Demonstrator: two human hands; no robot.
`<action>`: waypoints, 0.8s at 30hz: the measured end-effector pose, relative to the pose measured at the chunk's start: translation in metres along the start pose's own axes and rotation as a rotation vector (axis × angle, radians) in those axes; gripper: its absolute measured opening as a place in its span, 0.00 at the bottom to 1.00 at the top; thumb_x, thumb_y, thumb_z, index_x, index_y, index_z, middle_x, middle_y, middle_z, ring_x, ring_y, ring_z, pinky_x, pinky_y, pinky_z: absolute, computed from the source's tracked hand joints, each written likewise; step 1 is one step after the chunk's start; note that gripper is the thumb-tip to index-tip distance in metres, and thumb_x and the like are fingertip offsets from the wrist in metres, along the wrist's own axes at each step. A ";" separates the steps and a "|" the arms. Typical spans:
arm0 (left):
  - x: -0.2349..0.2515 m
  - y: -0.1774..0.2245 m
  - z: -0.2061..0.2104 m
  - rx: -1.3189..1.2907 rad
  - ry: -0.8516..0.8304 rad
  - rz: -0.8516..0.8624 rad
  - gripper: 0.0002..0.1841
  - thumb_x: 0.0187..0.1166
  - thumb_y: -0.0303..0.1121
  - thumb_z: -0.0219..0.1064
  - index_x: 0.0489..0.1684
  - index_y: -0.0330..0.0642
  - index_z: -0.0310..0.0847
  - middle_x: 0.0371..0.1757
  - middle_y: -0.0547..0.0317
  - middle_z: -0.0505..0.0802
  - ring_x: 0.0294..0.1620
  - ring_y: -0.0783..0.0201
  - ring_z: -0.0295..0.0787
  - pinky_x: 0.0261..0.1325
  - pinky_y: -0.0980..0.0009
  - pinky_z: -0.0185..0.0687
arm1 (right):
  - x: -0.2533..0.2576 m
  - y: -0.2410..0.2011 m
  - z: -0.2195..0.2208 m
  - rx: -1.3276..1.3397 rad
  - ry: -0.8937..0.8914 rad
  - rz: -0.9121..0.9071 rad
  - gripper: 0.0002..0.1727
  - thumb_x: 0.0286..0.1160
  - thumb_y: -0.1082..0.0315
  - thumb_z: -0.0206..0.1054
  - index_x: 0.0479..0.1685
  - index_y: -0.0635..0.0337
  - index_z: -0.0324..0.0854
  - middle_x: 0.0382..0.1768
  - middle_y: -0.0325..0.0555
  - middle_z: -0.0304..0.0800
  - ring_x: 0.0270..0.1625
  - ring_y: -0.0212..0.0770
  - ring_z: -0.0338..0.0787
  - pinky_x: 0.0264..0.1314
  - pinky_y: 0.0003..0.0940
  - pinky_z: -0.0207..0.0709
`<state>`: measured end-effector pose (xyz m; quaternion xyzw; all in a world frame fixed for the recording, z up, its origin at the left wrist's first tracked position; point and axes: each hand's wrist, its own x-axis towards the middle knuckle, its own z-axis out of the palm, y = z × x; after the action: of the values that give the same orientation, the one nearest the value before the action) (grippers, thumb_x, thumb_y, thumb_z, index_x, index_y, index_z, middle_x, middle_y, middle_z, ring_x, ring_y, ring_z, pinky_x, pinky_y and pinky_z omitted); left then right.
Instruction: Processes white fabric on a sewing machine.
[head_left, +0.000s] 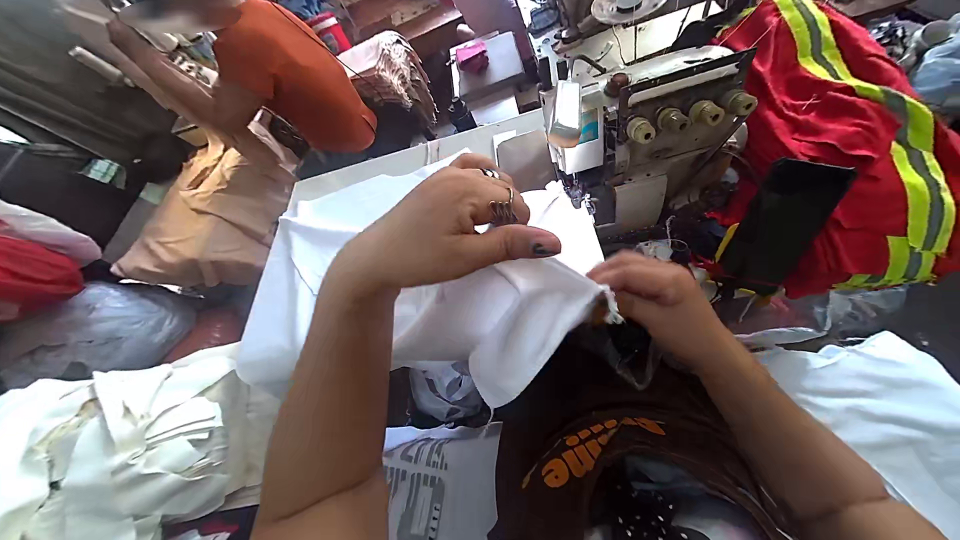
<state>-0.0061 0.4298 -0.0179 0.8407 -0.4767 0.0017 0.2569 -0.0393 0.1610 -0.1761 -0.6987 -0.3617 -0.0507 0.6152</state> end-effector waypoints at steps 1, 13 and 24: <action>0.002 -0.012 -0.002 0.007 -0.056 -0.011 0.24 0.86 0.52 0.58 0.18 0.49 0.82 0.23 0.71 0.84 0.40 0.77 0.82 0.73 0.62 0.63 | -0.016 0.008 0.002 0.037 0.009 0.031 0.10 0.80 0.71 0.64 0.44 0.60 0.92 0.51 0.39 0.94 0.60 0.29 0.89 0.67 0.27 0.82; 0.005 -0.115 -0.005 -0.503 0.154 -0.182 0.04 0.73 0.41 0.75 0.31 0.57 0.87 0.36 0.79 0.91 0.44 0.77 0.88 0.52 0.75 0.83 | 0.005 0.072 0.013 0.156 0.129 0.080 0.09 0.82 0.74 0.63 0.46 0.62 0.90 0.54 0.40 0.91 0.62 0.29 0.87 0.67 0.28 0.82; 0.038 -0.054 0.028 0.070 -0.023 -0.121 0.18 0.73 0.50 0.73 0.22 0.46 0.84 0.21 0.69 0.83 0.29 0.74 0.77 0.48 0.65 0.69 | 0.026 0.092 0.010 0.112 0.164 0.030 0.07 0.82 0.72 0.65 0.44 0.65 0.89 0.53 0.44 0.91 0.63 0.31 0.87 0.71 0.28 0.80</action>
<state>0.0514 0.4094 -0.0561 0.8764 -0.4276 -0.0067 0.2215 0.0282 0.1828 -0.2410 -0.6619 -0.3020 -0.0782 0.6815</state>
